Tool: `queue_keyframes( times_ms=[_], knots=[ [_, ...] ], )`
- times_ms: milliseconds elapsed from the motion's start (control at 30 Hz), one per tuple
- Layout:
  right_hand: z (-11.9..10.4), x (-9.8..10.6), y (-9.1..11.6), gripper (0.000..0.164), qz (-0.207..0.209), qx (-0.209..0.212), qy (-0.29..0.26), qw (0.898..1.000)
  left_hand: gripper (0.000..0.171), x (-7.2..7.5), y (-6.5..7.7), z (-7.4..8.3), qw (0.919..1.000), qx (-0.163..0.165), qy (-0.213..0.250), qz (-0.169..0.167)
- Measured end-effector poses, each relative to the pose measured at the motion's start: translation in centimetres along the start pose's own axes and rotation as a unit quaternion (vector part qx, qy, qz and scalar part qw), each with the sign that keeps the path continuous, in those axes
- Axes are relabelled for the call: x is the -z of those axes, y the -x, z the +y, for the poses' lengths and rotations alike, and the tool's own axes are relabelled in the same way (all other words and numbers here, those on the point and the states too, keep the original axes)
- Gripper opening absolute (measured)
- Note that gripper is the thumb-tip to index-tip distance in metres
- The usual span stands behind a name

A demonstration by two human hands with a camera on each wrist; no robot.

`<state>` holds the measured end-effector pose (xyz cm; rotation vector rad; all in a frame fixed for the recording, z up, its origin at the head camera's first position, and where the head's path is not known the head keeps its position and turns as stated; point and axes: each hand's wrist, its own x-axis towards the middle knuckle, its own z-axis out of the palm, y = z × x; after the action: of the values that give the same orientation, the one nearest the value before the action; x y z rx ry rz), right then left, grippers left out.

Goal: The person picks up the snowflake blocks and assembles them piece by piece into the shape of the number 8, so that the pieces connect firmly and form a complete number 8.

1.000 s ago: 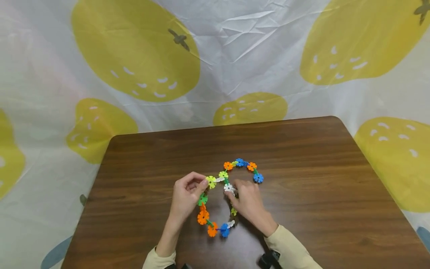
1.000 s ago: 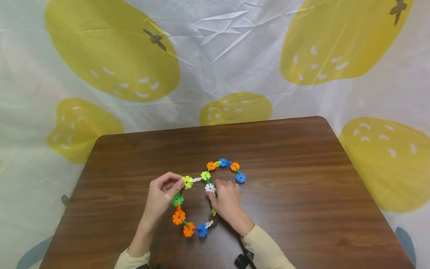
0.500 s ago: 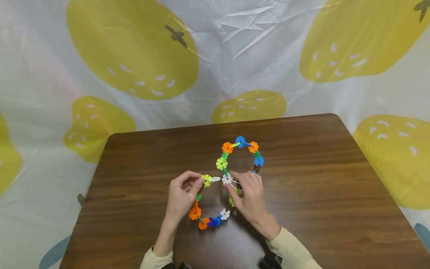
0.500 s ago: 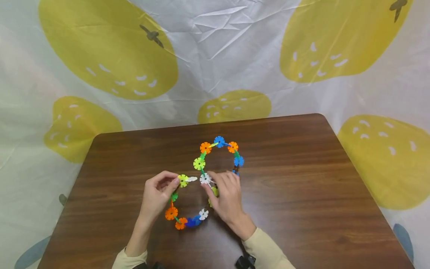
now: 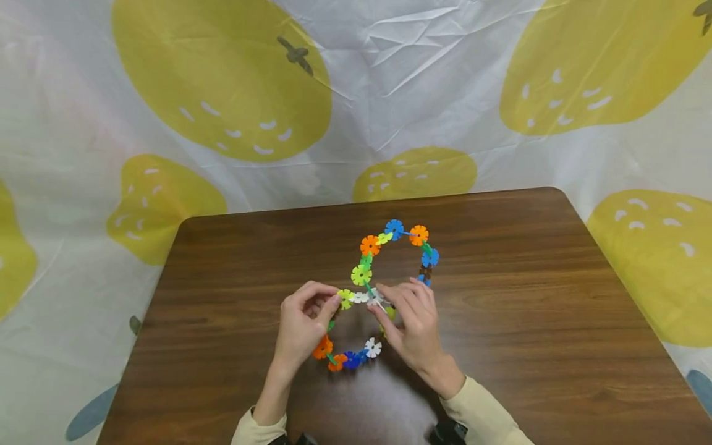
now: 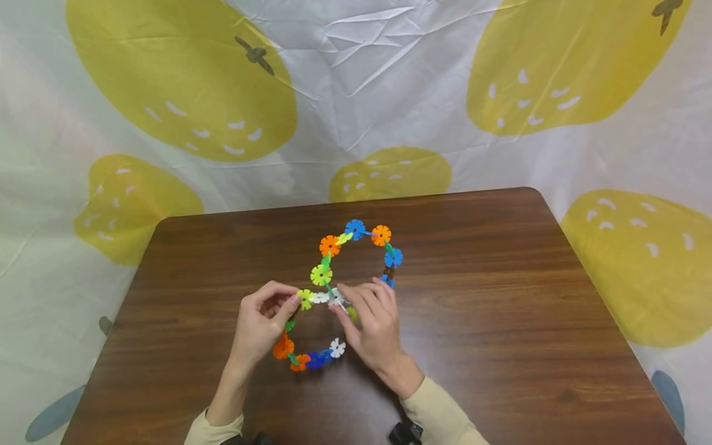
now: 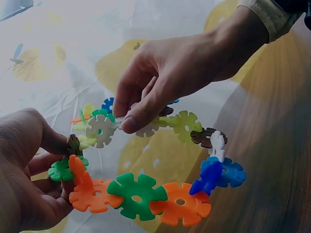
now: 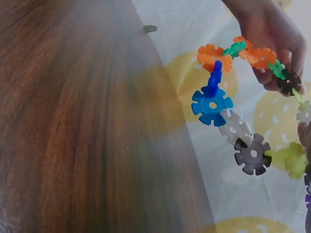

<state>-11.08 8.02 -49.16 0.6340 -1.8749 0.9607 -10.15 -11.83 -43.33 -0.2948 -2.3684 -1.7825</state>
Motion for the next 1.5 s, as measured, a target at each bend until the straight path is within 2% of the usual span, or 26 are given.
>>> queue_keyframes(
  times_ms=[300,433,667,1000,1300,1500],
  knots=[
    [0.3,0.1,-0.3,0.030,0.011,0.026,0.006,1.000,0.005,-0.8,0.2,-0.1,0.9999,-0.002,-0.001,0.016],
    [0.5,0.2,-0.2,0.032,-0.008,0.027,0.008,1.000,0.004,-1.1,0.1,-0.3,0.9998,0.000,0.002,0.021],
    [0.6,0.2,0.6,0.031,-0.038,0.038,-0.001,0.999,0.004,-1.3,0.0,-0.5,0.9992,0.017,-0.022,0.028],
    [0.8,0.0,1.4,0.032,-0.015,0.034,-0.024,0.999,0.004,-1.7,0.5,-0.7,0.9989,0.041,-0.010,0.021],
    [1.0,-0.1,1.5,0.031,-0.003,0.050,-0.015,0.999,0.006,-1.7,0.7,-0.7,0.9990,0.043,-0.003,0.009],
    [1.0,0.0,1.2,0.031,-0.013,0.075,-0.007,0.997,0.006,-1.8,1.0,-0.7,0.9991,0.031,-0.016,0.023]
  ],
)
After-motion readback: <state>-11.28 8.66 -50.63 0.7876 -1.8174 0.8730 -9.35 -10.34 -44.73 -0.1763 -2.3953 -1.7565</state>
